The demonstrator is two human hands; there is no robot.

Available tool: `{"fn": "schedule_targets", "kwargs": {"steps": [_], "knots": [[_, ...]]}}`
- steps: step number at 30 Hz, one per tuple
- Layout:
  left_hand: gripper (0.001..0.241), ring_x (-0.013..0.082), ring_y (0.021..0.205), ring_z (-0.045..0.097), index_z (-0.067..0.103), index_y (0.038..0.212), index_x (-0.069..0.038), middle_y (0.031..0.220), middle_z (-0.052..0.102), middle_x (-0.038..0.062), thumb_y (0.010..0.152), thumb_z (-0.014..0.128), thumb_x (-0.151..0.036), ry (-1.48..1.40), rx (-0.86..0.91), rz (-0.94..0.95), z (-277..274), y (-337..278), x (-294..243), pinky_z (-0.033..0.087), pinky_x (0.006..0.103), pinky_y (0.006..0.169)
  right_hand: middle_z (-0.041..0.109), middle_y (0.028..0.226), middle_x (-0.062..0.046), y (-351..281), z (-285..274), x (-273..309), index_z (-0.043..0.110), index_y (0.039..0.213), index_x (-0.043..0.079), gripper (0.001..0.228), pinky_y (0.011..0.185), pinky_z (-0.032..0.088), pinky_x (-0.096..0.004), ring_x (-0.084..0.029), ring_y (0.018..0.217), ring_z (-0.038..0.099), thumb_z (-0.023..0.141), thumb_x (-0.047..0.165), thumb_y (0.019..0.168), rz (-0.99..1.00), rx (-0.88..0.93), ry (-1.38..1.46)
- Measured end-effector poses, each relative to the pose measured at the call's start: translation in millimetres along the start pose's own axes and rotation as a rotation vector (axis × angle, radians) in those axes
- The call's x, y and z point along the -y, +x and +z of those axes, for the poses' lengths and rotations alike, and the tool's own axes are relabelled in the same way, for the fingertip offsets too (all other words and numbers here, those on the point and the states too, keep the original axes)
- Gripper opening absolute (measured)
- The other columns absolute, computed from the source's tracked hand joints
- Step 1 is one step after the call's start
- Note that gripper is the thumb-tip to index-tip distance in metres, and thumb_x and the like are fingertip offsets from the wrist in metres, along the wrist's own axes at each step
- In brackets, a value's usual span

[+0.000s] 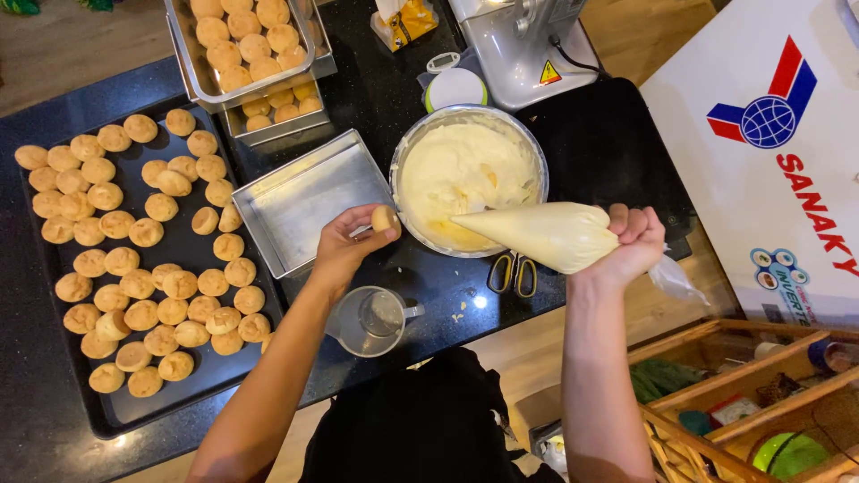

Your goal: Pipe cream into cream puffs using a piping bag and organize them onto baking trays.

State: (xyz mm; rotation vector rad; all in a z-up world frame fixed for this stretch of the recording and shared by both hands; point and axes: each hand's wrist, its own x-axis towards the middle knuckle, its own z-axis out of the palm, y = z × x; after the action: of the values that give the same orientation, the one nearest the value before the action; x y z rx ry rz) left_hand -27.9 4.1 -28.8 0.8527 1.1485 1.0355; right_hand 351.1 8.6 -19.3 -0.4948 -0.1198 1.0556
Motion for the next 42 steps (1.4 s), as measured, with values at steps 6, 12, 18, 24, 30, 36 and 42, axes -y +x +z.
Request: {"fn": "schedule_targets", "kwargs": {"steps": [6,12,18,24,30,36,42], "knots": [[0.052,0.0188,0.096,0.071,0.065,0.117,-0.006,0.112,0.069,0.008,0.071,0.09,-0.008,0.438,-0.121,0.093,26.7,-15.5,-20.0,0.06,0.0301,0.084,0.039,0.058,-0.005,-5.8,-8.1,9.9,0.032,0.058,0.016,0.048,0.058,0.036,-0.034,-0.018,0.056,0.038,0.043,0.023,0.104,0.006,-0.03,0.03],[0.051,0.0337,0.107,0.065,0.063,0.115,-0.006,0.115,0.061,0.013,0.07,0.087,-0.007,0.952,-0.051,0.505,47.6,-22.5,-19.8,0.057,0.0397,0.09,0.039,0.058,-0.004,-8.8,-7.5,7.3,0.034,0.06,0.016,0.046,0.058,0.038,-0.033,-0.017,0.057,0.042,0.043,0.022,0.105,0.001,-0.103,0.039],[0.05,0.0386,0.112,0.06,0.061,0.117,-0.006,0.118,0.059,0.013,0.07,0.081,-0.005,1.163,0.022,0.545,50.3,-20.9,-16.1,0.054,0.0447,0.089,0.04,0.057,-0.004,-8.9,-7.4,6.1,0.034,0.058,0.016,0.047,0.057,0.038,-0.033,-0.017,0.055,0.041,0.042,0.023,0.103,0.023,-0.076,0.032],[0.048,0.0383,0.101,0.062,0.062,0.108,-0.002,0.107,0.062,0.017,0.066,0.083,-0.01,1.086,-0.194,0.541,1.0,11.7,-7.4,0.055,0.0456,0.087,0.041,0.058,-0.004,-6.0,-12.8,11.9,0.034,0.058,0.017,0.048,0.058,0.038,-0.033,-0.017,0.057,0.042,0.041,0.022,0.105,-0.001,-0.078,0.039],[0.052,0.0336,0.085,0.07,0.065,0.1,0.0,0.092,0.07,0.017,0.067,0.09,-0.03,0.917,-0.561,0.26,-74.5,108.6,57.3,0.058,0.043,0.078,0.043,0.061,-0.006,-2.2,-14.3,24.3,0.035,0.059,0.016,0.048,0.064,0.041,-0.035,-0.019,0.062,0.045,0.042,0.022,0.106,0.007,-0.042,0.03],[0.062,0.0327,0.087,0.071,0.064,0.103,0.0,0.089,0.072,0.016,0.066,0.092,-0.042,0.794,-0.84,0.084,-71.2,173.9,79.4,0.057,0.0429,0.081,0.041,0.06,-0.005,1.2,-12.1,24.8,0.037,0.06,0.016,0.047,0.067,0.043,-0.035,-0.018,0.063,0.046,0.044,0.021,0.106,-0.012,-0.067,-0.012],[0.062,0.0305,0.091,0.07,0.062,0.11,0.001,0.101,0.069,0.017,0.066,0.092,-0.03,0.653,-0.827,0.291,-52.0,169.2,92.1,0.058,0.0409,0.081,0.039,0.06,-0.002,5.3,-10.8,27.9,0.037,0.062,0.016,0.045,0.063,0.046,-0.033,-0.017,0.058,0.048,0.044,0.017,0.106,0.023,-0.067,0.024]]}}
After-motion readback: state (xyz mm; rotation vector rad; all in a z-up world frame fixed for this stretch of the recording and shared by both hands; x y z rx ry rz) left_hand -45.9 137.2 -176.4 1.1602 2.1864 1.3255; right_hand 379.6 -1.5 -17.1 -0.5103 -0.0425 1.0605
